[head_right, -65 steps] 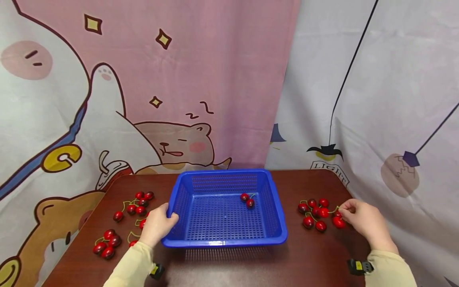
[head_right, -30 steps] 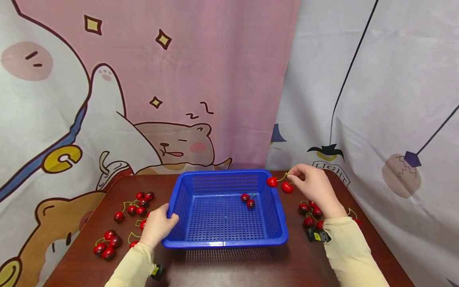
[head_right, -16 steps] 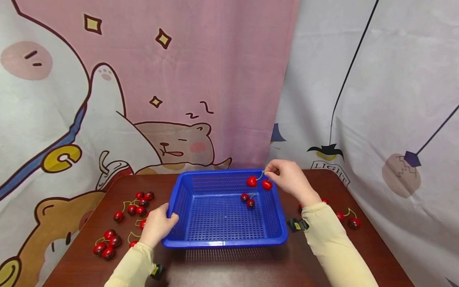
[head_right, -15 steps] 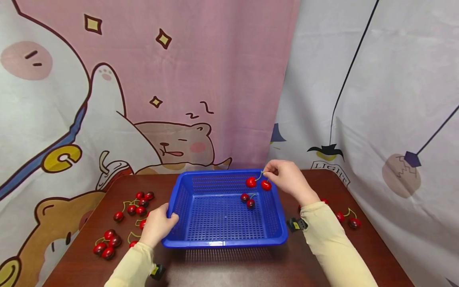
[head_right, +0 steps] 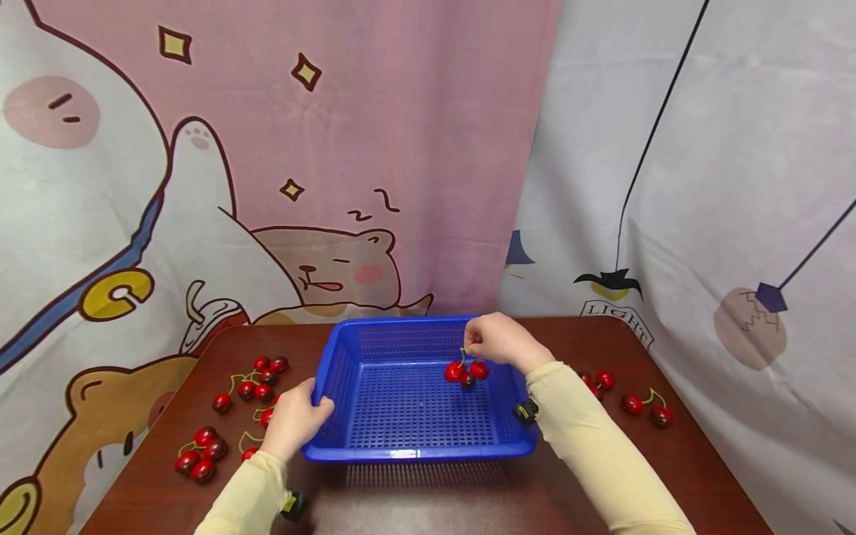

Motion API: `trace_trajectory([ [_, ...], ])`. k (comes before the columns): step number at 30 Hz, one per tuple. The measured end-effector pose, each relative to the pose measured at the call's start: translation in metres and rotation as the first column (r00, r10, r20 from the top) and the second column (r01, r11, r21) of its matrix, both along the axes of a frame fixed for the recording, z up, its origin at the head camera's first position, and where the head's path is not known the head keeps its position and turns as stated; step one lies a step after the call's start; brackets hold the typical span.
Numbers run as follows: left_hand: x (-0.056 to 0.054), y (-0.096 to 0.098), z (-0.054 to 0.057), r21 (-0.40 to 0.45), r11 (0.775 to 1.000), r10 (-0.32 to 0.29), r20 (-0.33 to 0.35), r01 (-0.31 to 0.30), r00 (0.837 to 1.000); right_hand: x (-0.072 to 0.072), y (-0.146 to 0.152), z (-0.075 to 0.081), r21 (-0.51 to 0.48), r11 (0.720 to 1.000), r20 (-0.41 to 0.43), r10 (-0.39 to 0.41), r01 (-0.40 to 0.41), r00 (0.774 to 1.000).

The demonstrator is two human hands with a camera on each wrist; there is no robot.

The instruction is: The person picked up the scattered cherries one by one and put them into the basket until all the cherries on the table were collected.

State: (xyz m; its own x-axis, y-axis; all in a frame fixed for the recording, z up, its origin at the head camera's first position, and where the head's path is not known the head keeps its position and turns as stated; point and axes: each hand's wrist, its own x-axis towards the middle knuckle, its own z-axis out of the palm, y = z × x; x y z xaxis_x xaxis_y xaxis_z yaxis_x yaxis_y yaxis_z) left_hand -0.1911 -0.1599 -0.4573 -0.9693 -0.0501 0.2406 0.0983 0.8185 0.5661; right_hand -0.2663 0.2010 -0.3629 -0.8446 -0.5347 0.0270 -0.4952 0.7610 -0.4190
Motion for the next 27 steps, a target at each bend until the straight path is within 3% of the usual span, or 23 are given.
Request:
trace_trajectory([
  [12, 0.001, 0.001, 0.001, 0.0, 1.0, 0.007, 0.014, -0.007, 1.0, -0.006, -0.017, -0.021, 0.127, 0.99, 0.077, 0.05, -0.06, 0.996],
  [27, 0.0, 0.0, -0.001, 0.003, 1.0, 0.006, 0.002, -0.006, 1.0, -0.002, -0.027, -0.039, 0.192, 0.981, 0.216, -0.062, 0.02, 0.974],
])
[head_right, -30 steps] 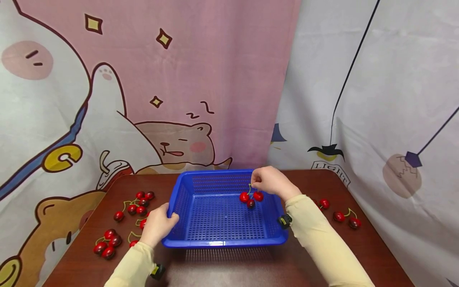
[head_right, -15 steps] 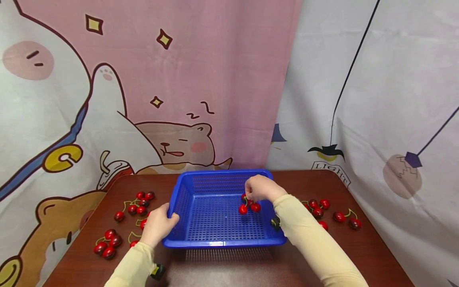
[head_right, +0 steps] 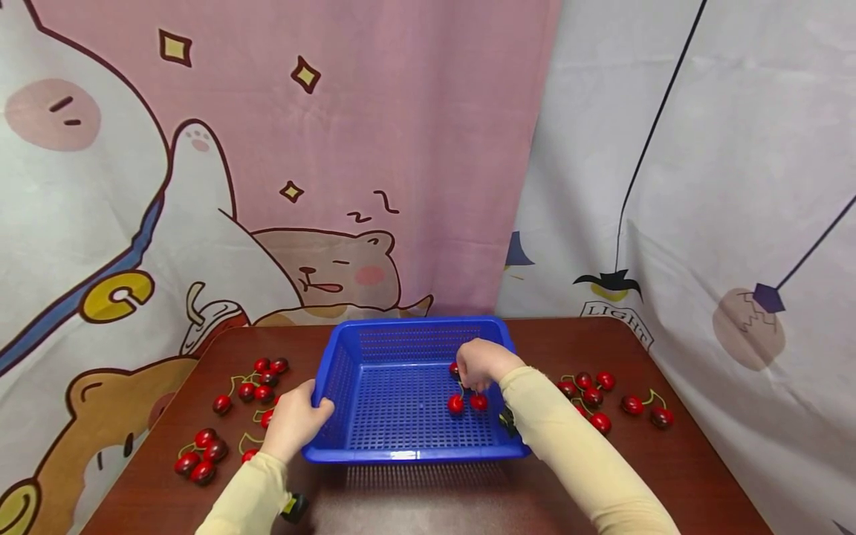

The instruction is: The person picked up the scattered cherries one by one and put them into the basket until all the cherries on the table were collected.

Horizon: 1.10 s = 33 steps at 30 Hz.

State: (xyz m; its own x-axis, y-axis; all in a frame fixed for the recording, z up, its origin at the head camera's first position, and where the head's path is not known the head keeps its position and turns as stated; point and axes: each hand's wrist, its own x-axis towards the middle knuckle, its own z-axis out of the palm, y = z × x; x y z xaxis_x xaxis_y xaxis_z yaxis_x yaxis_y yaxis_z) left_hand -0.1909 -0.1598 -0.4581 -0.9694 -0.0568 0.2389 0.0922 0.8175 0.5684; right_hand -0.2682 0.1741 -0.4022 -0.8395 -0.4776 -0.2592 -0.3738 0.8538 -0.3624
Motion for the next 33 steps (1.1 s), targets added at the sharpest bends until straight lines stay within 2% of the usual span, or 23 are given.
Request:
trace_trajectory([
  [9, 0.001, 0.0, 0.001, -0.005, 1.0, 0.0, -0.013, 0.0, 1.0, 0.004, 0.0, -0.003, 0.071, 0.997, 0.024, -0.041, 0.039, 0.999],
  [15, 0.001, 0.001, 0.001, -0.004, 1.0, 0.004, -0.005, -0.004, 1.0, 0.006, 0.001, 0.004, 0.092, 0.996, 0.011, -0.008, 0.007, 1.0],
  [19, 0.001, 0.001, 0.002, -0.005, 1.0, 0.004, -0.004, -0.004, 1.0, 0.007, 0.003, 0.011, 0.098, 0.995, -0.043, 0.036, -0.031, 0.998],
  [27, 0.001, 0.002, 0.003, -0.005, 1.0, 0.001, -0.031, -0.001, 1.0, 0.011, 0.011, 0.024, 0.013, 0.998, -0.041, 0.059, -0.058, 0.997],
  [33, 0.001, 0.002, 0.003, -0.006, 1.0, 0.0, -0.018, 0.0, 1.0, 0.016, 0.022, 0.034, -0.069, 0.996, -0.043, 0.057, -0.06, 0.997],
])
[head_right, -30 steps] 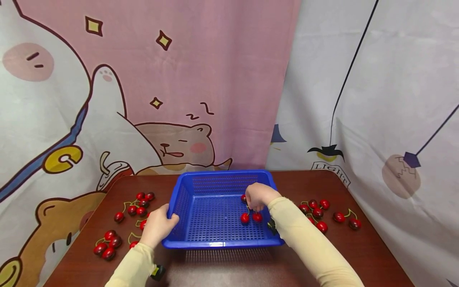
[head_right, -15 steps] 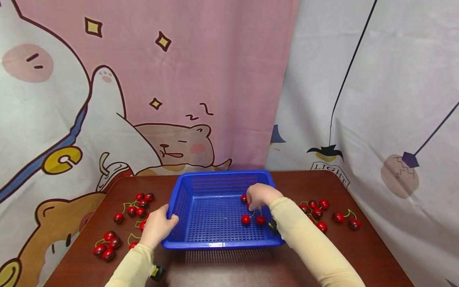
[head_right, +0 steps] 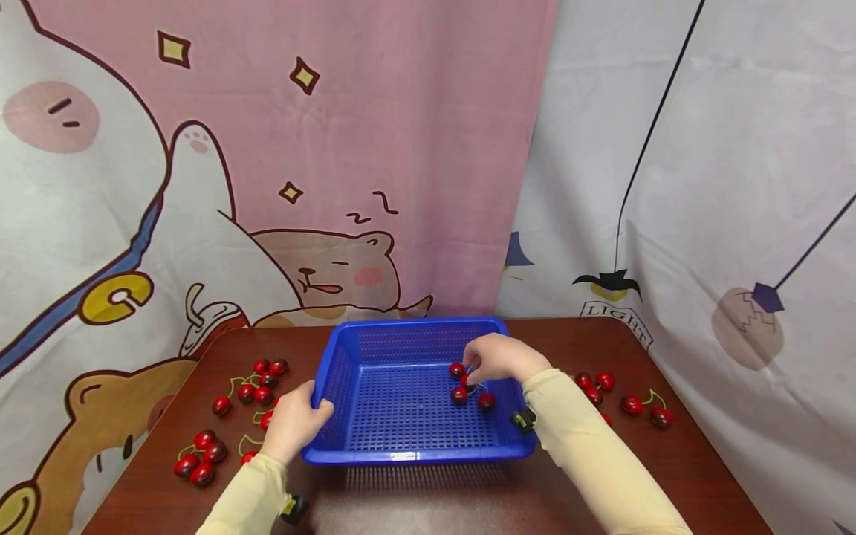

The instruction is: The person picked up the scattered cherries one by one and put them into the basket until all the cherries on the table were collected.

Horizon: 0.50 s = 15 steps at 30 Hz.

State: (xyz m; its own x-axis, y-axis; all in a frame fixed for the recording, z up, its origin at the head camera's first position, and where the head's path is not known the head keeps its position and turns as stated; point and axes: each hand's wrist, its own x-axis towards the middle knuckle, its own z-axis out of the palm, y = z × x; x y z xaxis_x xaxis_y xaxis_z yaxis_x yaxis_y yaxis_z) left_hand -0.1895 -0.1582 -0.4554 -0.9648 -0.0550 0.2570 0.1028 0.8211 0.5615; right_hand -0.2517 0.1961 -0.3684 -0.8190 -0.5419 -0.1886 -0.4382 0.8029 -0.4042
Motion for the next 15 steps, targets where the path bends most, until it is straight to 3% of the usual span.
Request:
trace_trajectory([
  [8, -0.001, -0.001, -0.001, -0.003, 1.0, -0.001, 0.0, 0.001, 1.0, 0.004, 0.023, 0.004, -0.09, 0.995, -0.088, 0.033, -0.041, 0.996],
  [15, 0.0, -0.001, -0.001, 0.008, 1.0, -0.003, 0.01, 0.003, 1.0, 0.012, 0.046, 0.006, -0.136, 0.99, -0.114, -0.044, 0.028, 0.993],
])
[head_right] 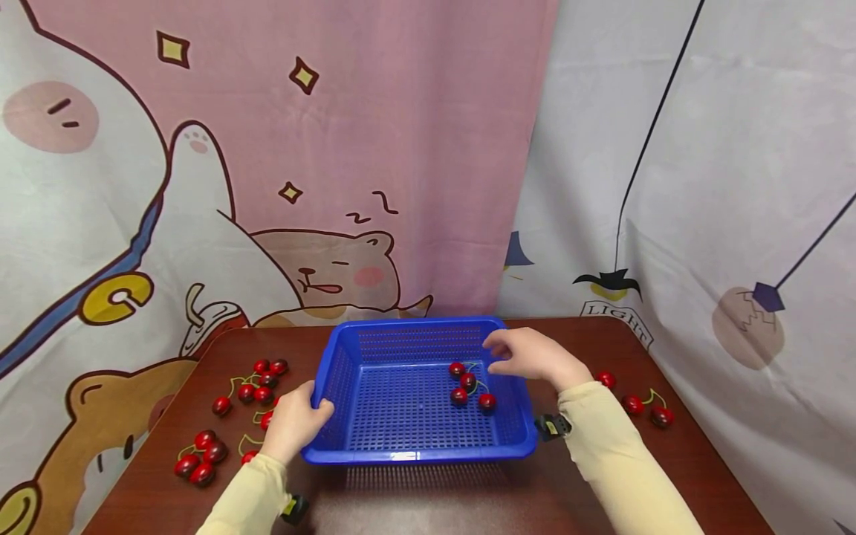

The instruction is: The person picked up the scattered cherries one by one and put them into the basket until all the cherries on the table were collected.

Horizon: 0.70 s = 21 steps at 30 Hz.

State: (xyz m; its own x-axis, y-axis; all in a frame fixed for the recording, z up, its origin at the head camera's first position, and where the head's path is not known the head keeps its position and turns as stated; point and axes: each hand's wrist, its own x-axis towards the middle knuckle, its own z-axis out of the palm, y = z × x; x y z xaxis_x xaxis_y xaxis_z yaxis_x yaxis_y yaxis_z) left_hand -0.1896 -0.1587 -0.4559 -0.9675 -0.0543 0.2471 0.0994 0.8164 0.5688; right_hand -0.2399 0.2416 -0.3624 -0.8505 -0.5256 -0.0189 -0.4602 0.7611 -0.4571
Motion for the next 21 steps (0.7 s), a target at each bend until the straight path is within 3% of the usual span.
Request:
trace_trajectory([
  [11, -0.001, 0.0, -0.001, 0.003, 1.0, 0.001, 0.009, -0.001, 1.0, 0.021, 0.038, 0.005, -0.09, 0.99, -0.098, -0.114, 0.105, 0.989],
  [21, -0.003, 0.0, -0.003, 0.003, 1.0, 0.009, 0.022, -0.009, 1.0, 0.031, 0.076, -0.011, -0.1, 0.977, -0.177, -0.201, 0.186, 0.963],
])
